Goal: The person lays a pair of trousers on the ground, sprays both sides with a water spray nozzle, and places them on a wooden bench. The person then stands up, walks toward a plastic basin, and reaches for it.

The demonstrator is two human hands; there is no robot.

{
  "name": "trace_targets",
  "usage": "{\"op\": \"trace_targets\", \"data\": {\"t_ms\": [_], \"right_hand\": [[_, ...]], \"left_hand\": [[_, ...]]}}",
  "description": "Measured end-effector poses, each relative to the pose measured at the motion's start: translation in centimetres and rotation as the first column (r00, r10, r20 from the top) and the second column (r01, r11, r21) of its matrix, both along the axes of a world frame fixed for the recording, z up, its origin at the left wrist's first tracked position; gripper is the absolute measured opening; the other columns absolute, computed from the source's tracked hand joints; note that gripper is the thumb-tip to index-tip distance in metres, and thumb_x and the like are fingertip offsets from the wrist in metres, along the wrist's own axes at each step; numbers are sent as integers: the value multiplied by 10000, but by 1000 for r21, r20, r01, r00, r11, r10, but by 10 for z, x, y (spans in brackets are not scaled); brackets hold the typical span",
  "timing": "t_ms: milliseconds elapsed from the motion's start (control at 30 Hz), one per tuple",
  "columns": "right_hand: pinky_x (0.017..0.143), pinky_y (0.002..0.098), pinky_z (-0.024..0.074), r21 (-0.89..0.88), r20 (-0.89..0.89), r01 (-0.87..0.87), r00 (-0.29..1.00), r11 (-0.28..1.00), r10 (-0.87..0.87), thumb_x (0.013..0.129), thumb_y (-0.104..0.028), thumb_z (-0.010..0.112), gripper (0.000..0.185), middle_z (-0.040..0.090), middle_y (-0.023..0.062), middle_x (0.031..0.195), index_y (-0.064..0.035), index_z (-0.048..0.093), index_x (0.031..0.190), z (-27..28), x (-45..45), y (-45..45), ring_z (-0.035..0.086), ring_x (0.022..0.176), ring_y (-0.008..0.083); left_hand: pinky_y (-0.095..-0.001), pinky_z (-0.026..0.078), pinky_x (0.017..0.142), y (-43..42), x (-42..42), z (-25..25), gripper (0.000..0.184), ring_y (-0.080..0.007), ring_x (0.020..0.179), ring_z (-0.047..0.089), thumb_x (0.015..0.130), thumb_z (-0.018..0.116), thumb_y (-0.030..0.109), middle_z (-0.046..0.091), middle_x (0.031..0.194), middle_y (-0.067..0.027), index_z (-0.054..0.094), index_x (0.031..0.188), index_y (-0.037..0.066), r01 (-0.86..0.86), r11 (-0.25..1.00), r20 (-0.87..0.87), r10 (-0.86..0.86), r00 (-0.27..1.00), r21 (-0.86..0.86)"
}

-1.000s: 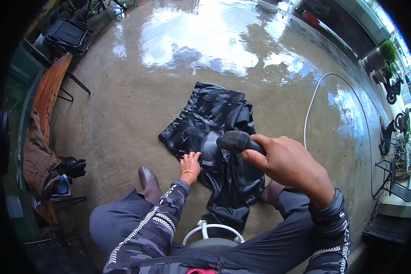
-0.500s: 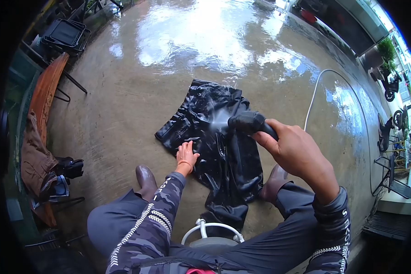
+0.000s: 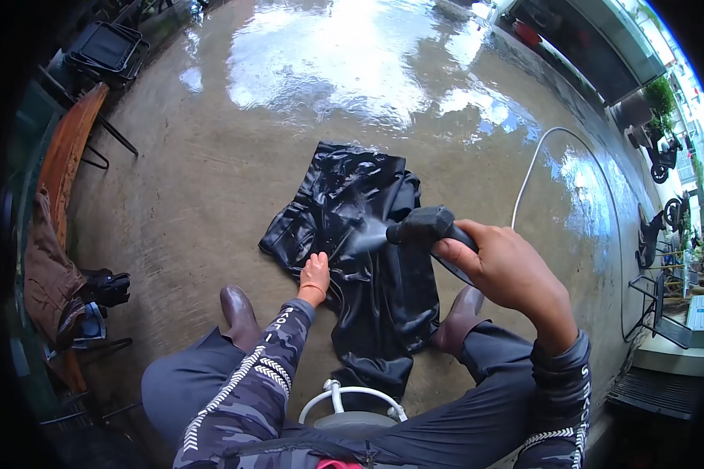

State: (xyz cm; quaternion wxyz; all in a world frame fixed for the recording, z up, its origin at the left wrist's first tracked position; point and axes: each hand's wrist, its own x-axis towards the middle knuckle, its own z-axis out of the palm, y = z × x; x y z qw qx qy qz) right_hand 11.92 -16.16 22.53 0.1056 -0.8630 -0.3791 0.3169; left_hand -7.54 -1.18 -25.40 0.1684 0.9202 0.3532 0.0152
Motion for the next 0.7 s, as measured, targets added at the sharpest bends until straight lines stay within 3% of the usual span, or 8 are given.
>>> {"op": "trace_targets", "data": {"t_ms": [133,233,333,433,533,567,633,700], "right_hand": [[697,445,484,124,71,44,996,991,-53,974,-472,563,475,657,220,777,-26,663,1103,-8,1,-2,638,757,426],[712,456,493,165,-46,184,983,969,-178,970,-481,564,489,664,227,780,-23,667,1106,-4,-5,0,650,777,428],[703,480,494,-1,7,-79,997,997,79,978,-479,538,469,667,226,772,-52,671,1119,-2,-18,-2,660,791,424],[705,496,492,30,46,-150,988,988,148,980,-476,525,450,670,227,775,-74,670,1120,-9,-36,0,660,791,424],[708,510,498,91,84,-171,983,981,164,976,-487,526,447,674,224,779,-93,654,1144,-20,-44,0,660,782,426],[707,510,501,87,100,-176,981,981,167,975,-494,526,453,675,223,780,-94,648,1150,-20,-47,1,660,782,426],[707,506,504,86,104,-180,980,980,171,975,-501,524,460,675,224,784,-93,644,1150,-18,-51,3,661,791,426],[706,503,507,81,108,-186,978,979,177,975,-508,523,466,676,226,789,-92,640,1149,-17,-54,3,662,799,426]], "left_hand": [[-456,572,756,-46,-11,7,76,-367,901,665,934,504,70,596,994,-194,517,1007,62,-12,994,-7,11,1000,-113],[-479,560,796,-92,-15,16,113,-392,927,658,924,519,76,600,1018,-210,518,1035,56,-72,964,-37,65,997,-257],[-488,541,862,-128,-13,39,173,-419,1023,632,918,547,104,610,1090,-220,530,1082,51,-147,885,-85,121,989,-441],[-464,503,942,-140,-20,45,318,-374,1078,613,858,674,171,628,1126,-173,609,1161,96,-203,791,-33,226,974,-576],[-439,482,953,-124,-40,52,306,-307,1105,589,859,697,212,632,1111,-94,651,1157,161,-293,843,63,357,932,-451],[-418,458,949,-118,-46,59,278,-279,1141,542,852,704,206,584,1192,-63,663,1126,181,-424,818,70,485,872,-388],[-446,431,968,-103,-57,70,336,-284,1201,491,839,723,215,517,1284,-50,638,1164,202,-692,673,42,724,689,-263],[-464,417,980,-89,-73,65,421,-293,1238,456,836,733,222,483,1329,-49,598,1234,215,-830,518,-17,846,532,-206]]}}
